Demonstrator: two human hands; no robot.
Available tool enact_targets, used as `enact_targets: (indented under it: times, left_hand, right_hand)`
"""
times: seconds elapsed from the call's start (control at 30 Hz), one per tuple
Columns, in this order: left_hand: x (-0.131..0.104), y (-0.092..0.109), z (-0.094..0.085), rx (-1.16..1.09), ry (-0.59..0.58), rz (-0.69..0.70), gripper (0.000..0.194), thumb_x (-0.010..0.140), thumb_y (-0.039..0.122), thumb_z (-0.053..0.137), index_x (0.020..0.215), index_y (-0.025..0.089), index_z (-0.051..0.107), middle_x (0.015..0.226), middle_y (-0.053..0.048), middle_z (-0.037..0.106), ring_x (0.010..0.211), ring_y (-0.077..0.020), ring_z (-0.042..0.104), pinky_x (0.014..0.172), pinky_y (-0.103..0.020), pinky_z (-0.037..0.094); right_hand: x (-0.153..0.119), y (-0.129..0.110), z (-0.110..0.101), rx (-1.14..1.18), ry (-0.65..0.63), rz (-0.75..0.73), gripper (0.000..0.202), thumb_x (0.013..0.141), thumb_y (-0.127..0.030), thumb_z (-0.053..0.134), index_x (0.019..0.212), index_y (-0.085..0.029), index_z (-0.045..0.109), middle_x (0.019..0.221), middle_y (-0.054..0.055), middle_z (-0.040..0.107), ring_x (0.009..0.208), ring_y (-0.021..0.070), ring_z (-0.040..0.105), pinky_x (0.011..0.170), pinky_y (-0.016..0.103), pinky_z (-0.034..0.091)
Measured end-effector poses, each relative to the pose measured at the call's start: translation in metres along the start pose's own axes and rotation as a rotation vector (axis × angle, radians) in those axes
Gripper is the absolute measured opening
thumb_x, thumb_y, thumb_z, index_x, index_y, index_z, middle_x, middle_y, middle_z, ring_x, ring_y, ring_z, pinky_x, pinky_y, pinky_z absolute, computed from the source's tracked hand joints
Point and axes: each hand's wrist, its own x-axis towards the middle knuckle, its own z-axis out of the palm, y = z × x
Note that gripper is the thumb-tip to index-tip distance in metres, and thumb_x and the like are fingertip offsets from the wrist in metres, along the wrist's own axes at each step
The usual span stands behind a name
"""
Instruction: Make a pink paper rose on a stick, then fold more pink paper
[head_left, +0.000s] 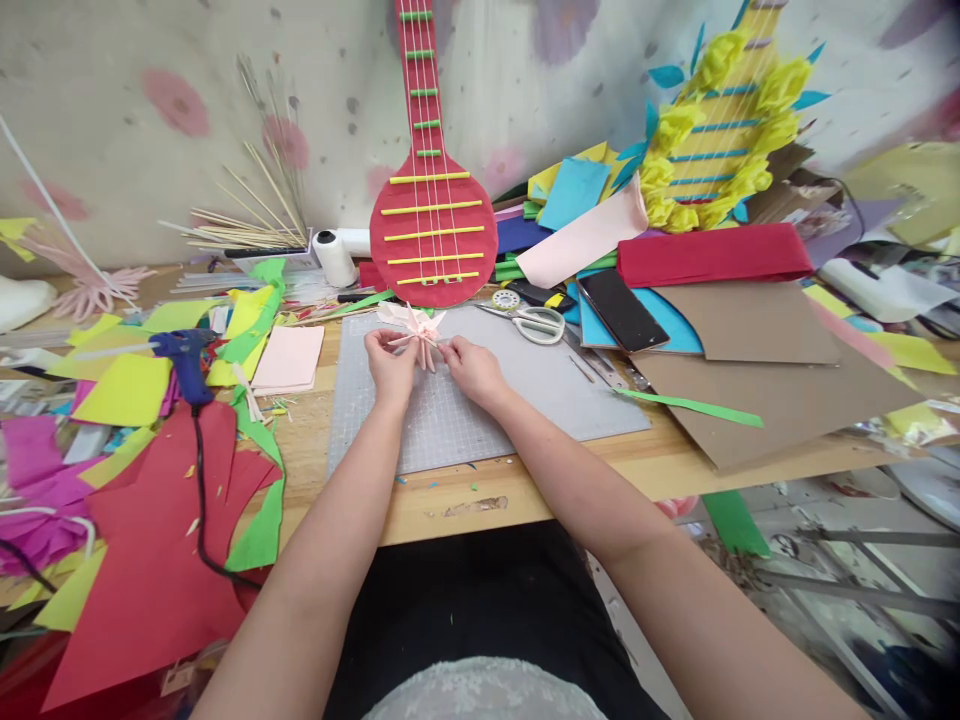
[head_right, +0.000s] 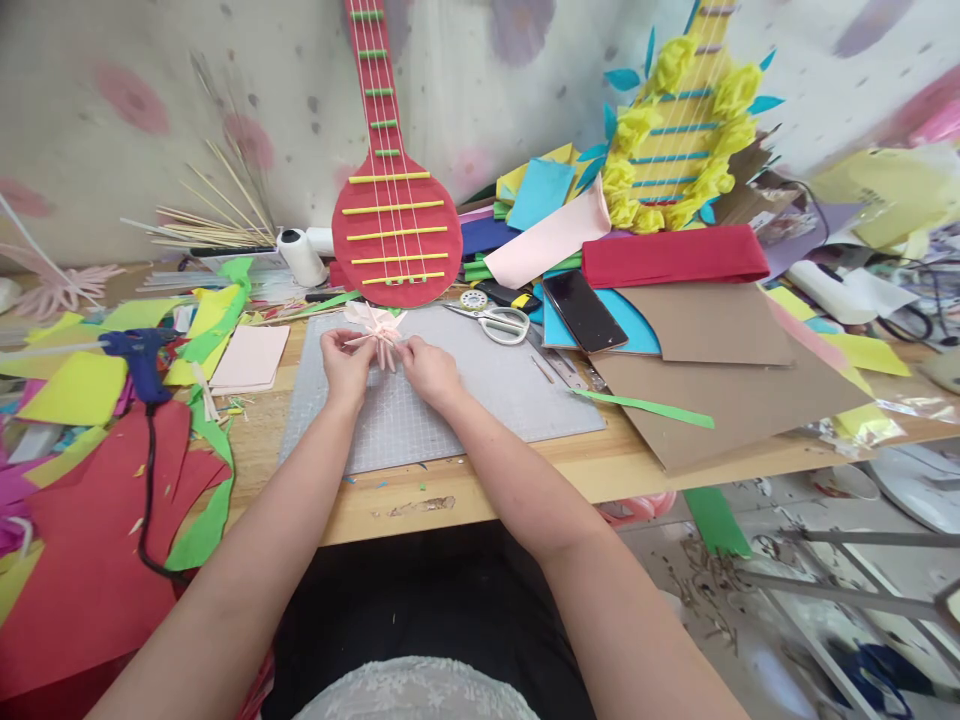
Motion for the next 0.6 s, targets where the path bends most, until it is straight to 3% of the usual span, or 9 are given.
enact_targets:
  times: [0.1, 0.2, 0.27, 0.43, 0.6]
  left_hand:
    - [-0.002, 0.006, -0.005, 0.255, 0.135, 0.23, 0.046, 0.055, 0.02, 0.073, 0.088, 0.021, 0.039, 0.1, -0.008, 0.049, 0.103, -0.0216, 0.048, 0.082, -0.034, 0.044]
    - [-0.006, 0.014, -0.008, 0.383, 0.213, 0.354, 0.044, 0.058, 0.02, 0.072, 0.089, 0.02, 0.041, 0.099, -0.007, 0.049, 0.104, -0.0233, 0.046, 0.094, -0.041, 0.035]
    - [-0.009, 0.018, -0.008, 0.397, 0.206, 0.351, 0.041, 0.059, 0.018, 0.071, 0.088, 0.02, 0.041, 0.087, -0.003, 0.049, 0.096, -0.0225, 0.049, 0.094, -0.042, 0.034]
    - [-0.013, 0.019, -0.003, 0.327, 0.064, 0.283, 0.037, 0.066, 0.013, 0.061, 0.096, 0.021, 0.041, 0.064, 0.006, 0.048, 0.075, -0.0157, 0.055, 0.083, -0.032, 0.039]
    - [-0.005, 0.011, -0.003, 0.247, 0.013, 0.08, 0.033, 0.064, 0.013, 0.058, 0.091, 0.021, 0.041, 0.06, 0.008, 0.05, 0.057, -0.0107, 0.052, 0.066, -0.026, 0.04]
  right_hand:
    - [-0.003, -0.004, 0.0, -0.006, 0.051, -0.004, 0.034, 0.089, -0.046, 0.034, 0.097, -0.02, 0.055, 0.085, 0.006, 0.067, 0.076, 0.0197, 0.059, 0.064, 0.026, 0.035]
    - [-0.004, -0.006, 0.001, 0.012, 0.07, 0.0, 0.035, 0.089, -0.047, 0.034, 0.095, -0.02, 0.056, 0.083, 0.006, 0.066, 0.074, 0.0191, 0.059, 0.063, 0.026, 0.035]
    - [-0.003, -0.006, 0.001, 0.037, 0.07, 0.013, 0.036, 0.089, -0.048, 0.034, 0.092, -0.02, 0.057, 0.08, 0.006, 0.066, 0.073, 0.0182, 0.058, 0.062, 0.025, 0.034]
    - [0.0, 0.0, -0.001, 0.119, 0.059, 0.05, 0.035, 0.089, -0.045, 0.034, 0.083, -0.02, 0.057, 0.073, 0.003, 0.063, 0.067, 0.0152, 0.055, 0.059, 0.024, 0.032]
    - [0.003, 0.006, 0.002, 0.144, 0.058, 0.036, 0.032, 0.085, -0.047, 0.04, 0.08, -0.02, 0.057, 0.072, 0.001, 0.061, 0.064, 0.0137, 0.051, 0.058, 0.023, 0.03]
